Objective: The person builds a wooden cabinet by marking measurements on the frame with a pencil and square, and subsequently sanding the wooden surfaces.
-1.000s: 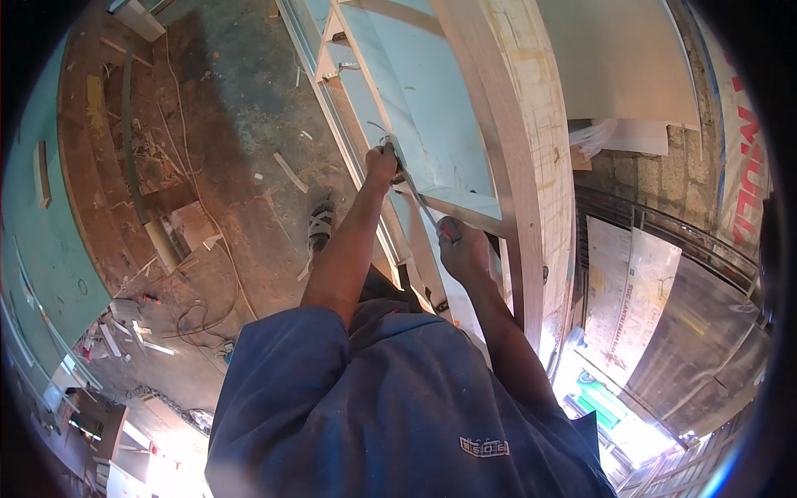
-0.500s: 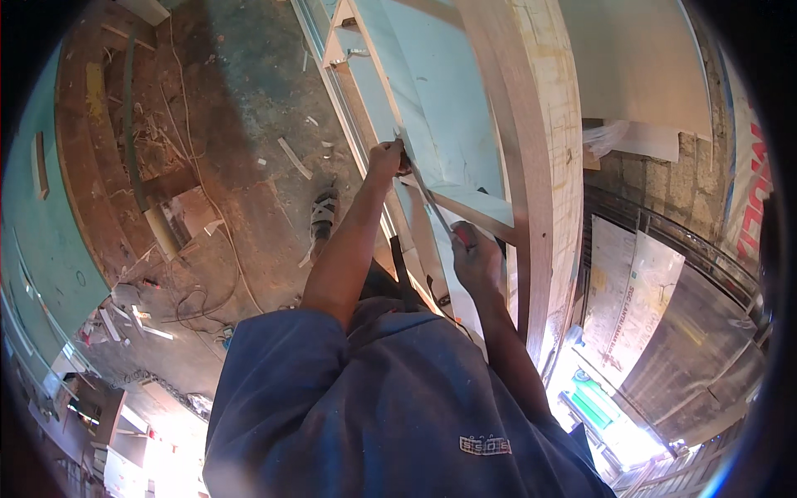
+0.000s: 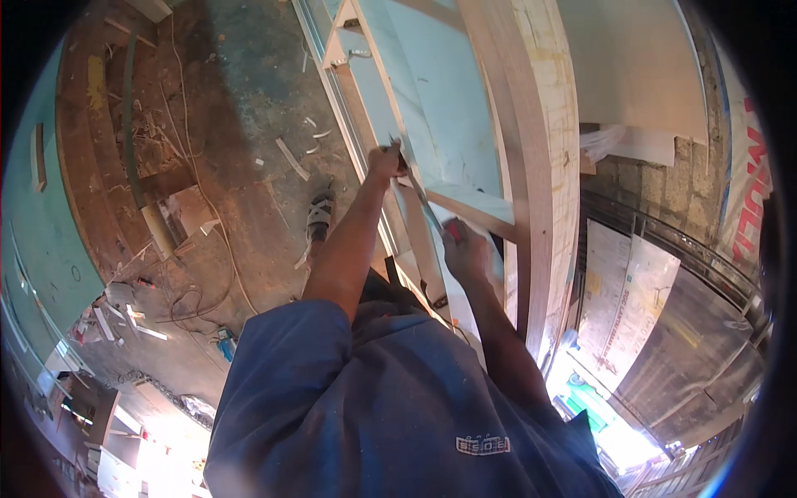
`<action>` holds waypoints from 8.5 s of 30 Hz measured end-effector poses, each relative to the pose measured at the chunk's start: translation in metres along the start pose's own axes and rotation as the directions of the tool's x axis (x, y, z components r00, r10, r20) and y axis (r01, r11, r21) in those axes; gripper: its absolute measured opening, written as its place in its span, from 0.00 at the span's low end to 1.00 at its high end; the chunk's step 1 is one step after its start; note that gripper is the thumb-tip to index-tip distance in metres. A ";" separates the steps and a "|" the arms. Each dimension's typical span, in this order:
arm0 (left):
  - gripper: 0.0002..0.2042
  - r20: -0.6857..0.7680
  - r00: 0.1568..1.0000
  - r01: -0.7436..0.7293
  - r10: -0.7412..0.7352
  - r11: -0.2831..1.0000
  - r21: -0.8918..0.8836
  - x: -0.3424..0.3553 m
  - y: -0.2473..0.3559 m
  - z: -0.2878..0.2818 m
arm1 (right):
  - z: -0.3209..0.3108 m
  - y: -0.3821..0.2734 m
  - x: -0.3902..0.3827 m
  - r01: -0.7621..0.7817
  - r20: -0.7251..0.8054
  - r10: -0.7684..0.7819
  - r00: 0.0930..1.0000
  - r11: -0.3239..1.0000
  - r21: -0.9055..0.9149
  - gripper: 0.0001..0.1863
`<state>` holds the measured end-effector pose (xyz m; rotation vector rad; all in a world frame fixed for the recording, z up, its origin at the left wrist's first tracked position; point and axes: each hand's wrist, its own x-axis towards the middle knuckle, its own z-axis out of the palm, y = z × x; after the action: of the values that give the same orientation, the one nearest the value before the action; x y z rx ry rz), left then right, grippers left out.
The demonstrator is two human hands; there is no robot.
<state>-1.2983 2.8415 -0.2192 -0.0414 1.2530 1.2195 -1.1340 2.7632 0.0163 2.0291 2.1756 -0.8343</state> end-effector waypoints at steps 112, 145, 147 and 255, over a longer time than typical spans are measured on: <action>0.20 0.244 0.944 0.190 -0.221 0.971 0.142 -0.187 -0.278 -0.013 | 0.040 0.215 -0.268 -0.100 0.030 0.104 0.994 0.988 -0.114 0.07; 0.23 0.620 0.528 -0.766 -0.580 -0.011 0.642 -0.254 -0.385 -0.112 | -0.033 0.157 -0.322 0.102 -0.031 -0.097 0.995 0.912 0.398 0.11; 0.21 0.727 0.572 -0.746 -0.381 0.128 0.654 -0.269 -0.336 -0.080 | -0.041 0.159 -0.324 -0.011 -0.007 0.015 1.000 0.915 0.403 0.10; 0.30 0.334 -0.337 -0.888 -0.880 0.180 -0.422 -0.316 0.070 0.276 | 0.123 0.176 -0.111 0.409 0.318 0.270 -0.909 0.428 0.806 0.23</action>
<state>-1.1025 2.8293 0.1582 2.4956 -0.4689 -0.3174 -0.9928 2.6098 -0.1058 -1.2437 0.9467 -1.0289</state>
